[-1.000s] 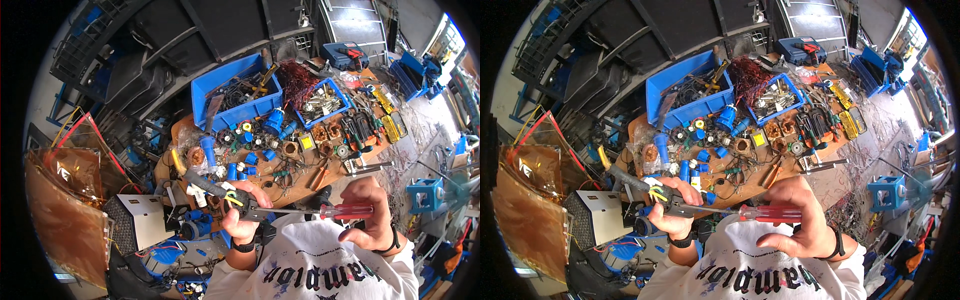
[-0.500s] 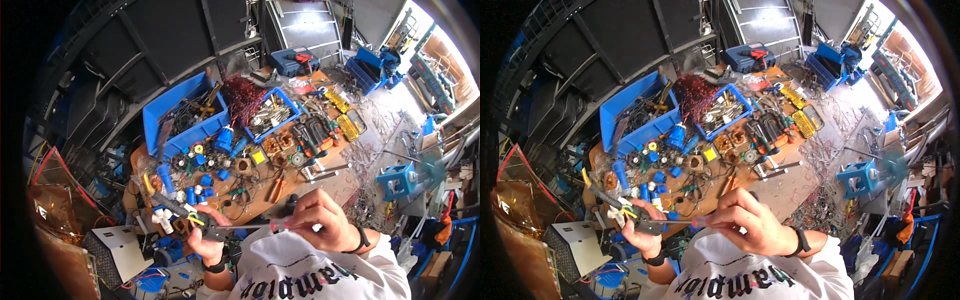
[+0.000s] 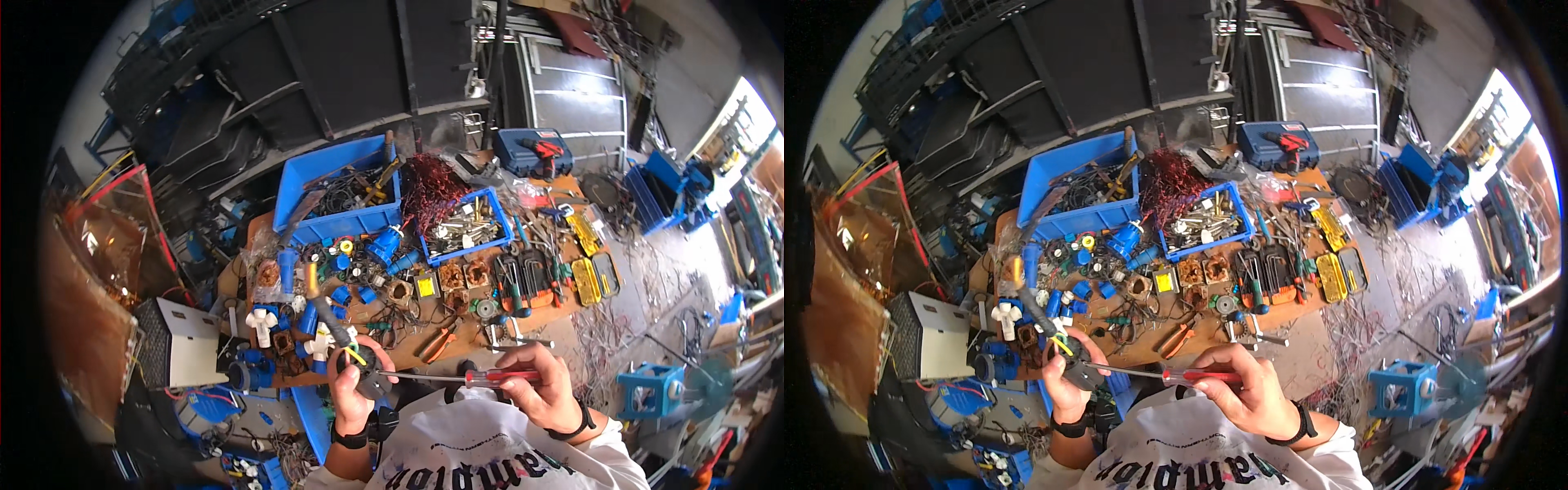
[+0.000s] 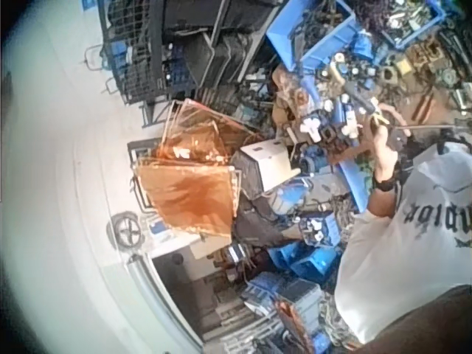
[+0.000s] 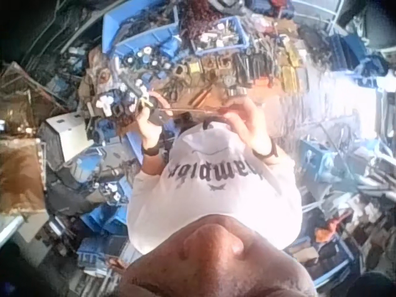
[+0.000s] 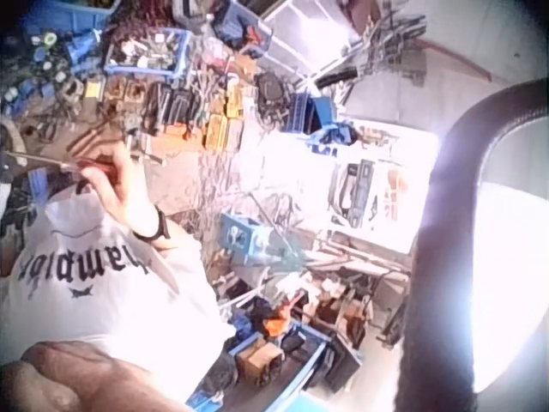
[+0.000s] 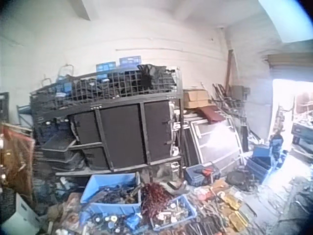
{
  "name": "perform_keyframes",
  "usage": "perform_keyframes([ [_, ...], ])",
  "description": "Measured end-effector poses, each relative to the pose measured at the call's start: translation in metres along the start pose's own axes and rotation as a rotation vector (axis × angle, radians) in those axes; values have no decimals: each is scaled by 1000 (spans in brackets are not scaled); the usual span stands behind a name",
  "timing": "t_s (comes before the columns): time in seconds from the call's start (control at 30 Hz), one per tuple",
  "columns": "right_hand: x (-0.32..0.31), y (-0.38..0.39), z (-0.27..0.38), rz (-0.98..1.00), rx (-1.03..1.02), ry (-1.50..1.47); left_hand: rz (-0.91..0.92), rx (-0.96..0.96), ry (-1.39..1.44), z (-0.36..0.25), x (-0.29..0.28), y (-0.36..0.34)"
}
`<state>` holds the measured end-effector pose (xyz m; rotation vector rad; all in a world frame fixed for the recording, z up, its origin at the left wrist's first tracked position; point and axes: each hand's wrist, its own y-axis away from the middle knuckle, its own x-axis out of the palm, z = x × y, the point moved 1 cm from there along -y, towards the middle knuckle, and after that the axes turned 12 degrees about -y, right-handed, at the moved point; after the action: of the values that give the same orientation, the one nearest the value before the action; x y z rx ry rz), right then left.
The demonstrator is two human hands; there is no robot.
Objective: The person uses a red-handled screwdriver to unscrew and open a black cylindrical electrical component with attached wires. They remove a small brass-colored internal part from the housing and place it on the workbench before inspecting the empty casing.
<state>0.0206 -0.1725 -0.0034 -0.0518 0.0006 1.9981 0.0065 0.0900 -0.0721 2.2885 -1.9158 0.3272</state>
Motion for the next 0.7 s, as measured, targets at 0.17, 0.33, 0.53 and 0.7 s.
perform_keyframes([
  [0.17, -40, 7, -13, 42, -51, -77, -77, 1, -54, 8, 36, 29],
  [0.33, -59, 9, -21, 138, -20, -109, -191, -7, -73, 9, 58, 52],
  [0.53, -65, 10, -20, 232, -225, -66, -204, 38, -28, 5, 66, 59],
  [0.7, -69, 13, -19, 250, -335, -99, -217, 60, -66, -1, 72, 63],
])
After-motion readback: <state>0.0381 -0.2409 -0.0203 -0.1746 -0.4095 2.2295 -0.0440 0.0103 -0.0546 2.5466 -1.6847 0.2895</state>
